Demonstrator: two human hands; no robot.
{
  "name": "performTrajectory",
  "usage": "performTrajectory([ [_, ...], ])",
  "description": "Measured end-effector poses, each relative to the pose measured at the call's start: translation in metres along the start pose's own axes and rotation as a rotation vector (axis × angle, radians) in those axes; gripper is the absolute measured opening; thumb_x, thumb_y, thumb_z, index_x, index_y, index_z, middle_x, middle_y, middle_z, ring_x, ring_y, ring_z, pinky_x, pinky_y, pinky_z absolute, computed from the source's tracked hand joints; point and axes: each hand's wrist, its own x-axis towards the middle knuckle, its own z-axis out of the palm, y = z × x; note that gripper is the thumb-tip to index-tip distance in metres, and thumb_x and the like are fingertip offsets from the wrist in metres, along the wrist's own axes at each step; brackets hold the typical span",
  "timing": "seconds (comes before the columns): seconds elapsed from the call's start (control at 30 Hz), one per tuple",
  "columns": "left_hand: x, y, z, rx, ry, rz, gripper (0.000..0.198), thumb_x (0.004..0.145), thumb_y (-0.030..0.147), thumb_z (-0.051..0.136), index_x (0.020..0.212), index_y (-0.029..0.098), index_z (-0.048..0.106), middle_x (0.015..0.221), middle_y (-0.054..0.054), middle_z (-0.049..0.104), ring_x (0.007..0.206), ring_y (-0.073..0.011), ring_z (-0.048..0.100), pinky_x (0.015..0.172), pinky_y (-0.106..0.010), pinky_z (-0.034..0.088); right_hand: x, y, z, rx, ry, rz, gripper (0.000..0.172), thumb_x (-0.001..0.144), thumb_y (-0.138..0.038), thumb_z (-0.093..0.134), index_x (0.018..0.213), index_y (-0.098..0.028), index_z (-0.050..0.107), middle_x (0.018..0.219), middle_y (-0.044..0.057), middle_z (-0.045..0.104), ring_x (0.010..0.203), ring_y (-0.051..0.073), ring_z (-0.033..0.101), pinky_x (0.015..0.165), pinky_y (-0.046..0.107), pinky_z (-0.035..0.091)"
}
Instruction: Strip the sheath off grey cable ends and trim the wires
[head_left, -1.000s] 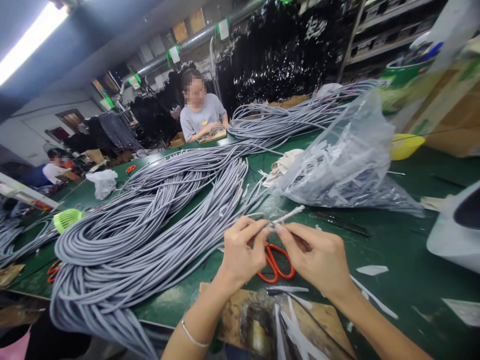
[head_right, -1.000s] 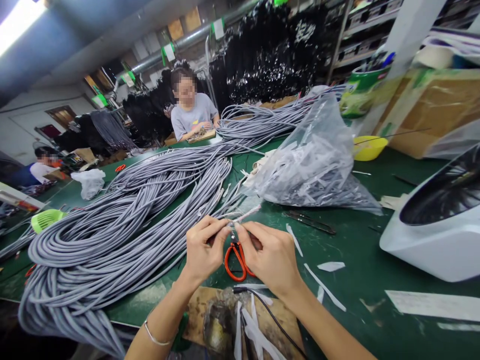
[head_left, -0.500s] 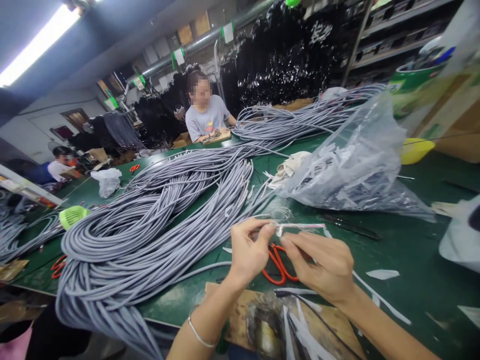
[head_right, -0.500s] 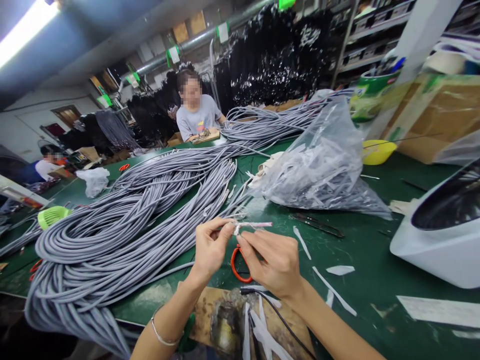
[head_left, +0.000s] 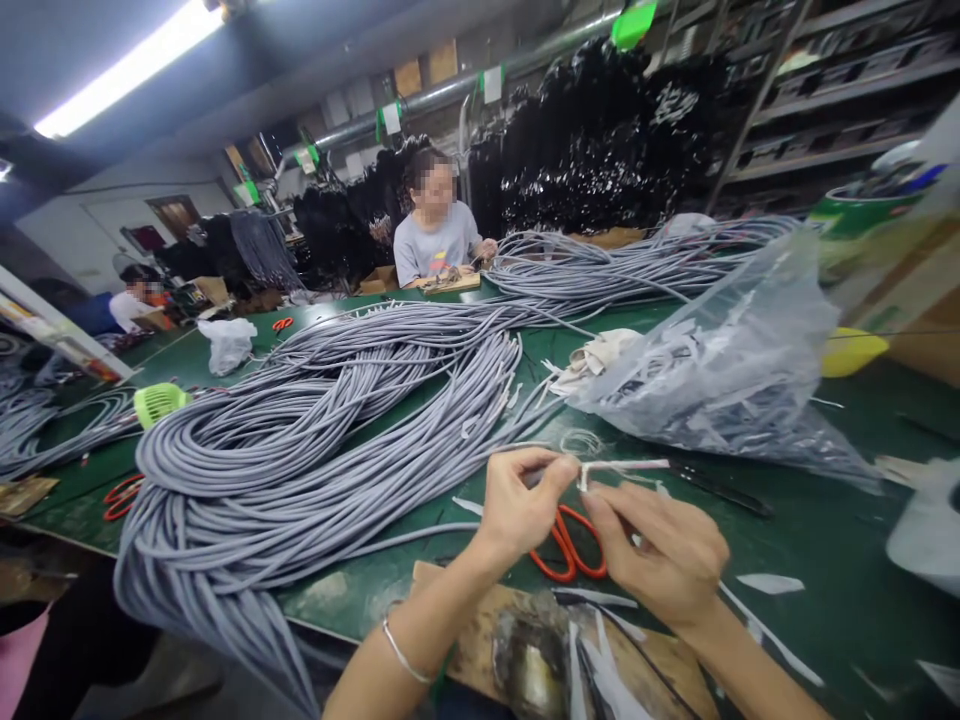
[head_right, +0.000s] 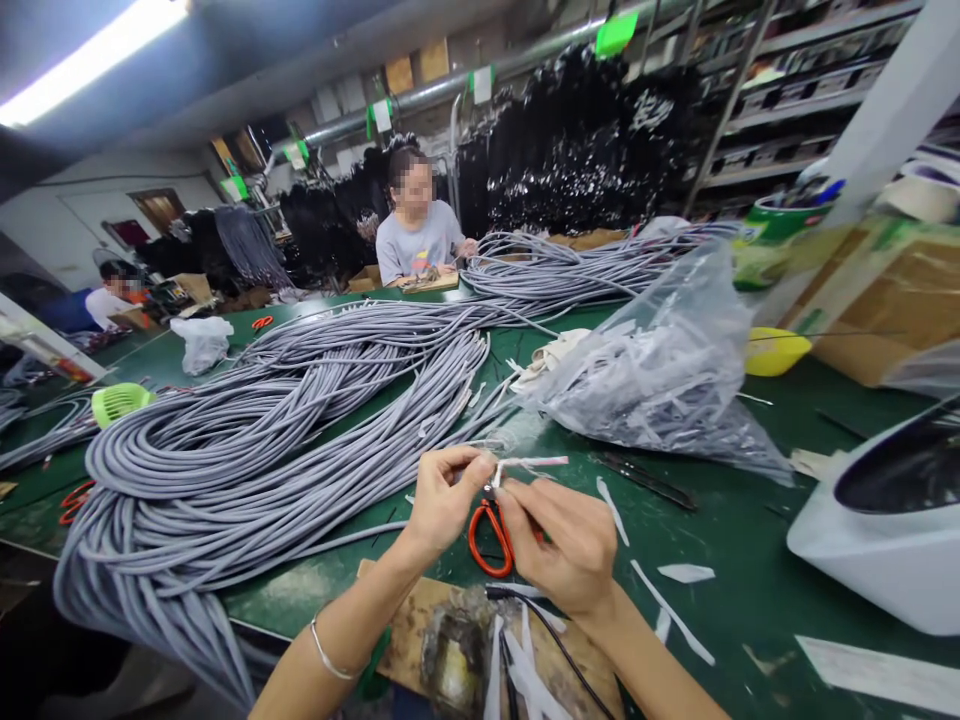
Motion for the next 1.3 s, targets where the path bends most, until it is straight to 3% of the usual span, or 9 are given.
performTrajectory([
  [0.17,-0.002,0.002,0.001,-0.056,0.051,-0.003,0.042,0.073,0.048,0.055,0.051,0.013,0.055,0.049,0.000,0.049,0.049,-0.0104,0.043,0.049,-0.023,0.036,-0.003,0.000,0.000,-0.011,0.030,-0.108,0.011,0.082,-0.015,0.053,0.073,-0.018,0.058,0.046,-0.002,0.055,0.038,0.010,0.051,0.041,0.023,0.039],
  [0.33,-0.001,0.000,0.000,-0.116,-0.138,0.013,0.036,0.075,0.047,0.058,0.061,0.013,0.057,0.056,0.001,0.051,0.053,-0.0086,0.044,0.051,-0.021,0.035,0.005,0.000,0.000,0.094,-0.032,0.093,0.019,0.085,-0.013,0.047,0.068,-0.021,0.053,0.051,-0.003,0.059,0.039,0.009,0.053,0.039,0.021,0.039],
  [0.43,0.002,-0.001,-0.001,-0.273,-0.211,-0.098,0.042,0.067,0.053,0.063,0.062,0.014,0.052,0.049,0.005,0.042,0.042,-0.0045,0.033,0.041,-0.018,0.027,0.002,-0.005,-0.001,0.035,0.048,-0.004,0.014,0.083,-0.013,0.051,0.071,-0.021,0.055,0.052,-0.001,0.061,0.042,0.011,0.054,0.042,0.024,0.040],
  [0.6,0.019,0.006,-0.017,-0.528,0.106,-0.232,0.054,0.052,0.058,0.072,0.055,0.017,0.037,0.045,0.012,0.023,0.036,-0.0001,0.012,0.033,-0.015,0.010,-0.010,-0.023,0.000,0.265,-0.106,-0.442,0.023,0.087,-0.015,0.043,0.070,-0.020,0.058,0.041,-0.006,0.049,0.036,0.008,0.045,0.037,0.023,0.032],
  [0.77,0.015,0.007,-0.008,-0.540,0.034,-0.214,0.052,0.055,0.059,0.071,0.070,0.014,0.051,0.054,0.008,0.039,0.038,-0.0003,0.024,0.035,-0.014,0.015,-0.002,-0.010,0.009,0.198,0.074,0.314,0.016,0.078,-0.033,0.060,0.071,-0.021,0.054,0.043,-0.007,0.047,0.034,0.008,0.042,0.035,0.020,0.035],
  [0.9,0.002,0.001,0.008,-0.589,-0.057,-0.250,0.059,0.057,0.059,0.071,0.090,0.014,0.055,0.058,0.006,0.045,0.041,-0.0022,0.032,0.038,-0.015,0.022,0.004,0.002,0.012,0.351,-0.064,0.686,0.024,0.074,-0.042,0.061,0.079,-0.018,0.059,0.049,-0.004,0.054,0.039,0.011,0.052,0.036,0.020,0.042],
  [1.03,-0.001,0.000,0.007,-0.484,-0.089,-0.269,0.053,0.052,0.051,0.078,0.081,0.012,0.056,0.057,0.007,0.045,0.041,-0.0013,0.032,0.039,-0.016,0.022,0.004,0.007,0.007,0.370,-0.027,0.761,0.020,0.075,-0.037,0.057,0.068,-0.018,0.061,0.060,0.001,0.064,0.051,0.013,0.061,0.050,0.020,0.049],
  [1.17,0.000,0.002,0.001,-0.421,-0.124,-0.265,0.048,0.058,0.054,0.072,0.066,0.010,0.056,0.049,0.007,0.039,0.038,0.0001,0.026,0.038,-0.016,0.016,0.005,0.020,0.001,0.298,-0.024,0.815,0.030,0.074,-0.042,0.058,0.057,-0.018,0.056,0.047,0.000,0.057,0.042,0.012,0.056,0.043,0.020,0.045],
  [1.3,0.000,0.003,-0.002,-0.468,-0.104,-0.248,0.044,0.060,0.050,0.073,0.064,0.009,0.056,0.050,0.007,0.039,0.037,0.0012,0.023,0.036,-0.016,0.013,0.005,0.025,-0.004,0.141,0.153,0.827,0.026,0.077,-0.043,0.056,0.072,-0.018,0.056,0.056,0.001,0.059,0.047,0.012,0.056,0.045,0.020,0.044],
])
